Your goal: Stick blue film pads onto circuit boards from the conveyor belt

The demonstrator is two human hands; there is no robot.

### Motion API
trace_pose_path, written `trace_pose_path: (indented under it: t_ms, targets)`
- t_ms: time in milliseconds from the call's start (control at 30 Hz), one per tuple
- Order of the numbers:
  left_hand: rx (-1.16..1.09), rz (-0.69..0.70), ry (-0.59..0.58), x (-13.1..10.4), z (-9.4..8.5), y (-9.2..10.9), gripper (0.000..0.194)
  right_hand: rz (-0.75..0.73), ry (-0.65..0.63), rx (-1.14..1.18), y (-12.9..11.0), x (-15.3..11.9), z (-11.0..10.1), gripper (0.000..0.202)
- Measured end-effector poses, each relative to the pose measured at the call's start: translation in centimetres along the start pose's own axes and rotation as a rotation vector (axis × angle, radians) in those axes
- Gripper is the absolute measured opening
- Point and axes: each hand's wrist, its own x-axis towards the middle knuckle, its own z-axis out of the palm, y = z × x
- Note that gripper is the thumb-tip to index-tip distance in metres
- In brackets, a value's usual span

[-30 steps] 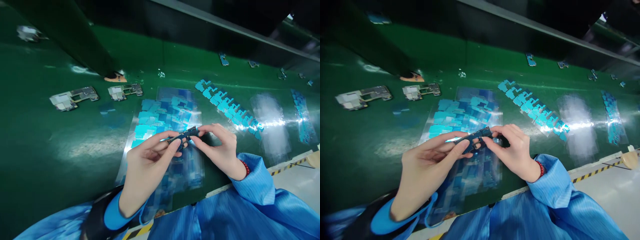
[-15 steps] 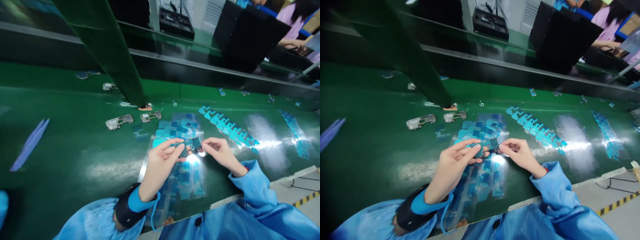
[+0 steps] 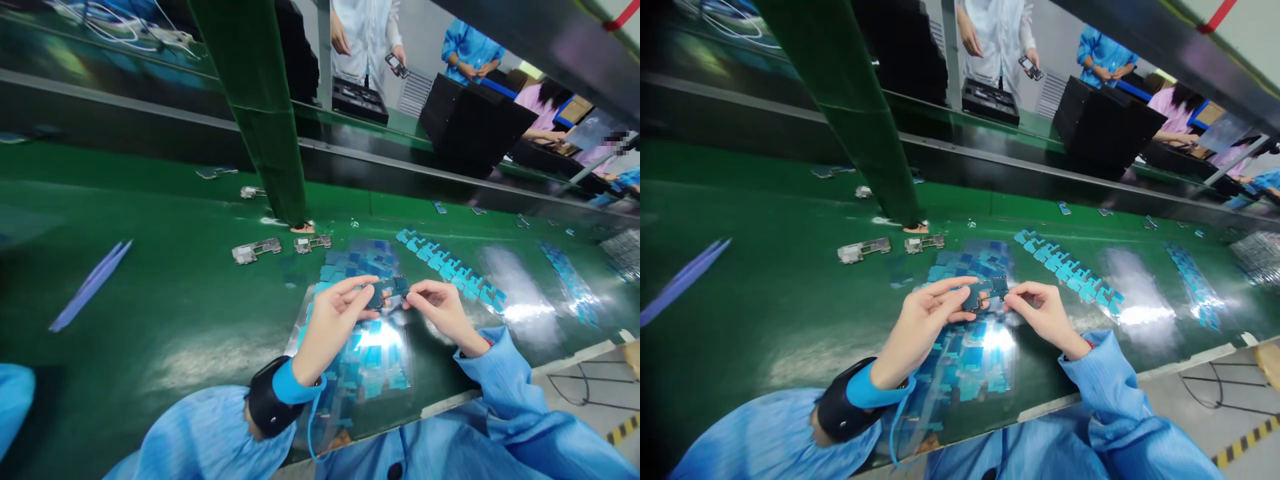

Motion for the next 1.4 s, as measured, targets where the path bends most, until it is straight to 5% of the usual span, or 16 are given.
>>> trace_pose_path:
  t_ms: [200,433,533,633,733,867,933,1000,1067,1267,1400]
  targets:
    - [0.000,-0.055,0.061,0.8,-0.4,-0.1,0.048,0.104,-0.038,-0.023,0.3,2.7,-1.7,0.037]
    - [-0.105,-0.038,0.063,1.6,-0.9,-0.4,0.042,0.067,0.036,-0.179,0.0,14.6,-6.6,0.031]
    - [-0.144,-0.056,0.065,2.0,-1.0,-0.3,0.032,-0.020,0.045,-0.273,-0.5,19.0,-6.8,0.024]
    - [-0.197,-0.067,0.087,2.5,-1.5,0.1,0.031,-0.138,0.025,-0.370,-0.7,20.4,-6.1,0.023]
    - [-0.266,-0.083,0.081,2.5,-2.0,0.6,0.035,-0.243,0.003,-0.472,-0.1,17.7,-4.9,0.026]
    - [-0.319,-0.115,0.053,2.4,-2.5,1.0,0.042,-0.307,-0.111,-0.585,1.5,8.6,-1.8,0.056]
    - [-0.316,-0.120,0.058,2.6,-2.7,1.1,0.043,-0.344,-0.321,-0.700,2.0,4.0,0.0,0.080]
    - [-0.295,-0.107,0.086,2.8,-2.8,1.0,0.041,-0.358,-0.475,-0.841,2.4,1.0,1.1,0.081]
    - [-0.256,-0.071,0.137,3.0,-2.9,0.8,0.038,-0.390,-0.508,-0.910,2.8,-0.3,1.3,0.065]
    - [-0.042,0.072,0.263,3.6,-2.8,-0.1,0.027,-0.477,-0.331,-0.805,3.9,0.4,-0.1,0.033]
    - [0.066,0.114,0.289,3.7,-2.8,-0.6,0.018,-0.388,-0.230,-0.763,3.3,0.2,1.0,0.050]
